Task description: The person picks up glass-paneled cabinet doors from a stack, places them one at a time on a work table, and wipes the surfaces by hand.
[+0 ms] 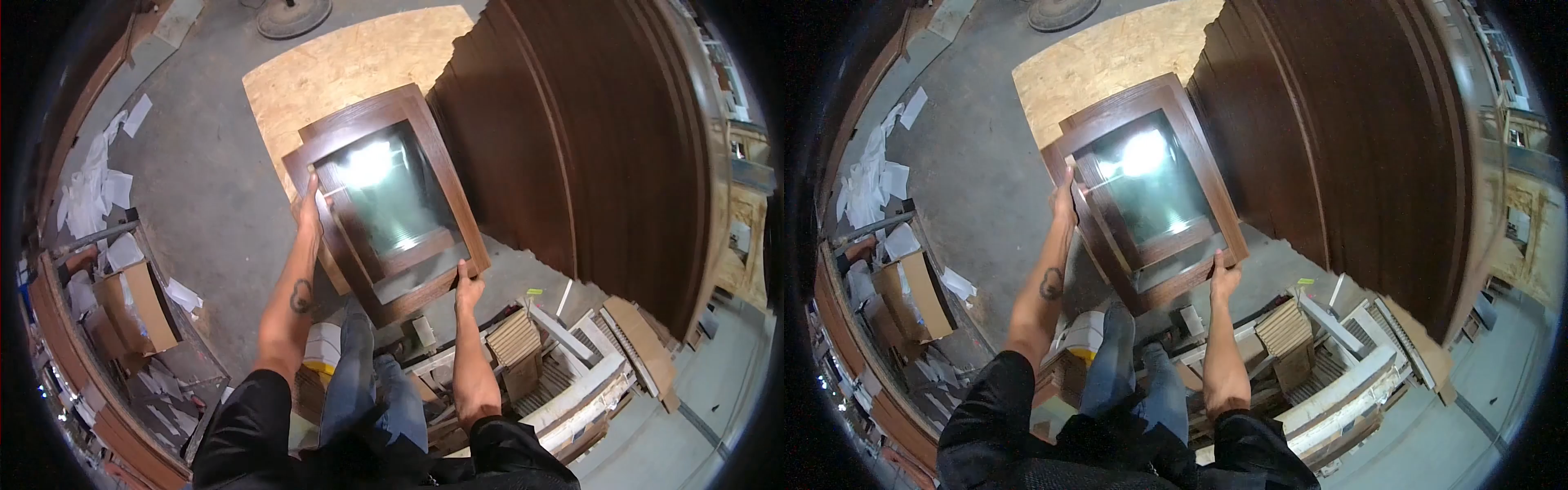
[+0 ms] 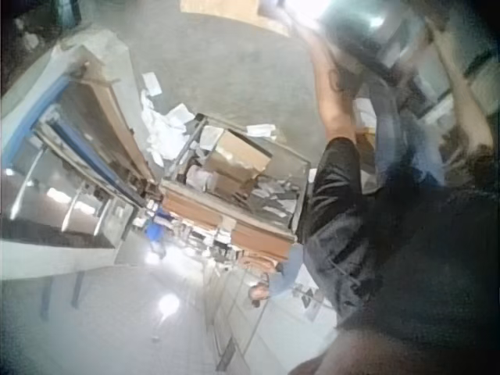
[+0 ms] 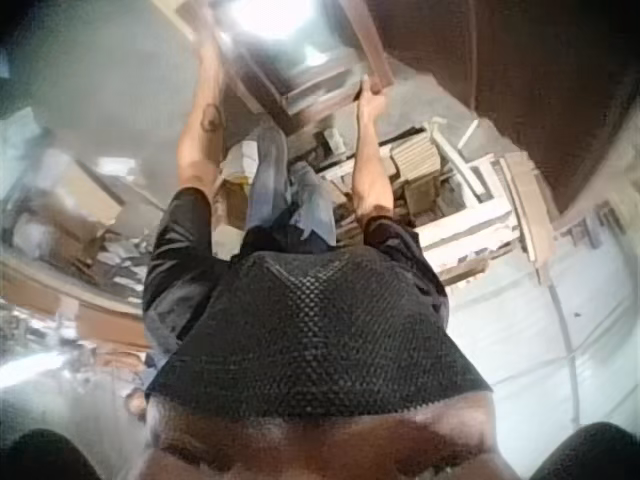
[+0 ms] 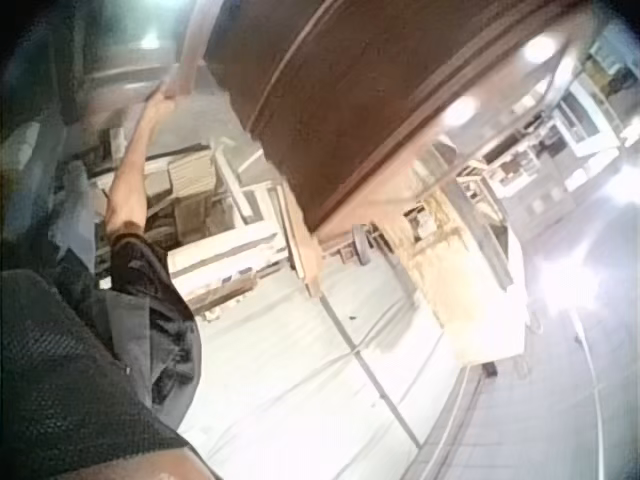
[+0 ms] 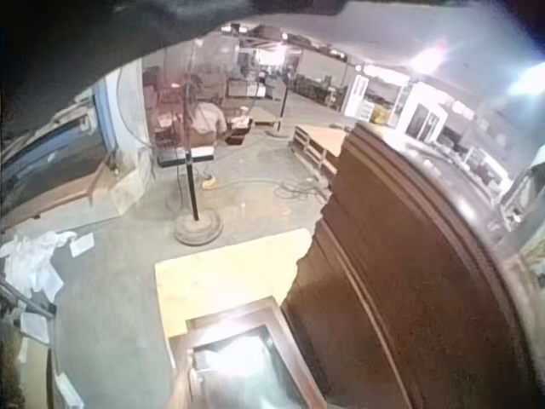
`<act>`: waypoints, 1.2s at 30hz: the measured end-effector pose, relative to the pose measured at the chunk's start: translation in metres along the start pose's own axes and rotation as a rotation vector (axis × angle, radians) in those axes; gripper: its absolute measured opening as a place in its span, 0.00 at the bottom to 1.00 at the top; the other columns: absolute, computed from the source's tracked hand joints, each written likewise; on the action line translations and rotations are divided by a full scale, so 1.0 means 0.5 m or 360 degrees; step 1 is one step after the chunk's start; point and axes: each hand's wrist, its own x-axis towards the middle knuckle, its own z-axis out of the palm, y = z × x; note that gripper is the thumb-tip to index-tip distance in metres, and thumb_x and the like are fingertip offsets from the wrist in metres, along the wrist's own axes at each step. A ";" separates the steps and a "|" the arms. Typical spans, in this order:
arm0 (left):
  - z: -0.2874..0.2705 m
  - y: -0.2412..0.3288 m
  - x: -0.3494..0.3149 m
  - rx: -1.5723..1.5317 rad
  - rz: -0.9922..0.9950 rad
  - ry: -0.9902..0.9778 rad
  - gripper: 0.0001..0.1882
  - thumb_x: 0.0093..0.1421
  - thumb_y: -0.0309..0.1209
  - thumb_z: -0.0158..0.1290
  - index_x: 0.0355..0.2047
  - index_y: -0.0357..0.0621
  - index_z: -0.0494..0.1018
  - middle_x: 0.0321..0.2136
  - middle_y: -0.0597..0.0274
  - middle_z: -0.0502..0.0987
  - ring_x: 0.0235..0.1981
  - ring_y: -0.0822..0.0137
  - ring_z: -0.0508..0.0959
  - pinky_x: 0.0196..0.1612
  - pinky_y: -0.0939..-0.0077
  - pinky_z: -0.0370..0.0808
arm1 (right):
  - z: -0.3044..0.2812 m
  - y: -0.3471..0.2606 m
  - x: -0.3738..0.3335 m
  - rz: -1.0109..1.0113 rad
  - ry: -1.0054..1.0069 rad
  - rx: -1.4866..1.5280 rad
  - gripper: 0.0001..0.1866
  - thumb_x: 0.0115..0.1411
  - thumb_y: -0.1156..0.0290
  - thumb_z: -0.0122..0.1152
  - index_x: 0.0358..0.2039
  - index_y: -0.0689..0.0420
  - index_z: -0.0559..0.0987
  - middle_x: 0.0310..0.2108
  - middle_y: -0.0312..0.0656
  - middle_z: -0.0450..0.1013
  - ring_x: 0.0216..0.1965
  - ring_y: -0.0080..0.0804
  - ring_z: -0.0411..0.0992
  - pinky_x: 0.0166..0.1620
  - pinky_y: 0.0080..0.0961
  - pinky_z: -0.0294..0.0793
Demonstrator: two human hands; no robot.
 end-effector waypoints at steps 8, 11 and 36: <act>0.050 -0.046 0.142 0.1039 0.0507 0.0497 0.36 0.50 0.48 0.62 0.48 0.30 0.66 0.41 0.46 0.75 0.45 0.54 0.73 0.51 0.65 0.67 | 0.176 0.016 0.099 0.0118 -0.0102 -0.0121 0.34 0.50 0.56 0.69 0.47 0.72 0.72 0.41 0.53 0.75 0.43 0.39 0.73 0.48 0.31 0.69; 0.055 -0.079 0.124 0.0751 0.0350 0.0185 0.36 0.52 0.43 0.61 0.55 0.34 0.61 0.49 0.49 0.71 0.52 0.56 0.70 0.57 0.66 0.62 | 0.216 0.061 0.109 0.0064 -0.0188 -0.0045 0.36 0.49 0.60 0.71 0.51 0.70 0.68 0.44 0.52 0.73 0.45 0.38 0.72 0.49 0.30 0.68; 0.034 -0.301 -0.466 0.2723 -0.0125 -0.2381 0.20 0.62 0.44 0.47 0.35 0.36 0.74 0.27 0.57 0.76 0.29 0.65 0.74 0.33 0.72 0.70 | -0.226 0.346 -0.745 0.1741 0.0354 0.0205 0.19 0.53 0.59 0.60 0.36 0.63 0.80 0.28 0.49 0.77 0.32 0.43 0.76 0.39 0.37 0.74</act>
